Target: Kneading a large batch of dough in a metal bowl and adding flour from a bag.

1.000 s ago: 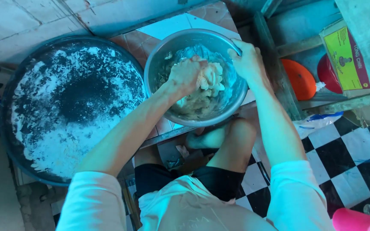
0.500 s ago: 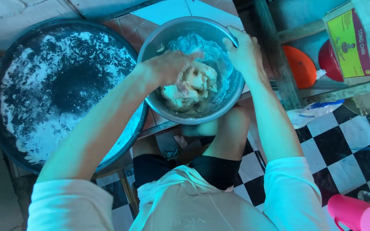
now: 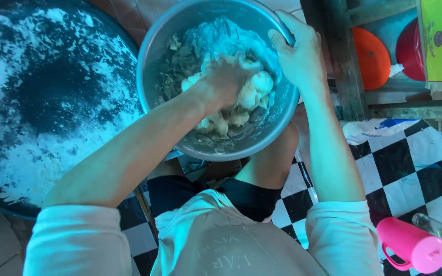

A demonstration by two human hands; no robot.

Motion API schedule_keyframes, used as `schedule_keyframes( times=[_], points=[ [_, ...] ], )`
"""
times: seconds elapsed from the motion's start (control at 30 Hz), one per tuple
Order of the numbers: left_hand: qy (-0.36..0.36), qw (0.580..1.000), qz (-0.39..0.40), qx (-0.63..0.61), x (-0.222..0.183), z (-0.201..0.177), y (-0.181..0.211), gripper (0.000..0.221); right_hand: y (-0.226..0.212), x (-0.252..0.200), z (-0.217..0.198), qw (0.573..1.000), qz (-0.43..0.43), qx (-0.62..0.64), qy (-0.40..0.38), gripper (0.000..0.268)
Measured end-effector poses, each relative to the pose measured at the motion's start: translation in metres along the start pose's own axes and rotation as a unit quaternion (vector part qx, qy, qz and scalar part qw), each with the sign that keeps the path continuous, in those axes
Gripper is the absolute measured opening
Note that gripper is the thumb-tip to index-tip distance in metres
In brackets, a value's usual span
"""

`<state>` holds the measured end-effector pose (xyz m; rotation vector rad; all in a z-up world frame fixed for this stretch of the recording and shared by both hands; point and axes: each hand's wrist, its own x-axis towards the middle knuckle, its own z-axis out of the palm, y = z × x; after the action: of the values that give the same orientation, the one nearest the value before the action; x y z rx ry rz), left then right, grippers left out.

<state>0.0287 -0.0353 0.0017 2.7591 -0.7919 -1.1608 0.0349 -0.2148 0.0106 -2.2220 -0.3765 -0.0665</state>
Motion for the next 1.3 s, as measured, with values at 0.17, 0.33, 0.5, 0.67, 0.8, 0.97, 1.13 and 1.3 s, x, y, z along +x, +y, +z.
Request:
schedule_keyframes(
  times=[0.17,0.33,0.5,0.67,0.8,0.97,1.13,1.3],
  points=[
    [0.143,0.987,-0.045,0.057,0.043,0.011,-0.011,0.068,0.009,0.005,0.002,1.000,0.000,0.001,-0.007,0.029],
    [0.374,0.917,-0.025,0.139,0.033,0.037,-0.022,0.024,0.023,0.006,0.010,0.996,-0.060,-0.054,0.034,0.027],
    [0.303,0.952,0.045,-0.011,-0.018,0.036,-0.019,0.052,0.011,0.000,0.013,0.991,0.052,-0.119,0.034,0.035],
    [0.452,0.882,0.096,-0.095,-0.043,0.021,-0.025,0.042,0.003,-0.006,0.000,0.997,0.031,-0.054,0.037,0.022],
    [0.579,0.777,0.117,-0.217,-0.043,0.019,-0.034,0.038,-0.008,-0.009,-0.008,0.992,0.115,-0.026,0.036,0.036],
    [0.625,0.725,0.180,-0.224,-0.041,0.008,-0.044,0.040,0.003,-0.004,0.004,0.995,0.083,-0.041,0.041,0.035],
    [0.507,0.851,0.130,0.041,-0.018,0.021,-0.059,0.068,-0.006,-0.001,0.004,0.998,0.023,-0.045,0.027,0.017],
    [0.239,0.954,0.167,0.075,-0.034,0.075,-0.049,0.047,-0.002,-0.003,0.005,1.000,0.020,-0.010,0.009,0.028]
  ],
)
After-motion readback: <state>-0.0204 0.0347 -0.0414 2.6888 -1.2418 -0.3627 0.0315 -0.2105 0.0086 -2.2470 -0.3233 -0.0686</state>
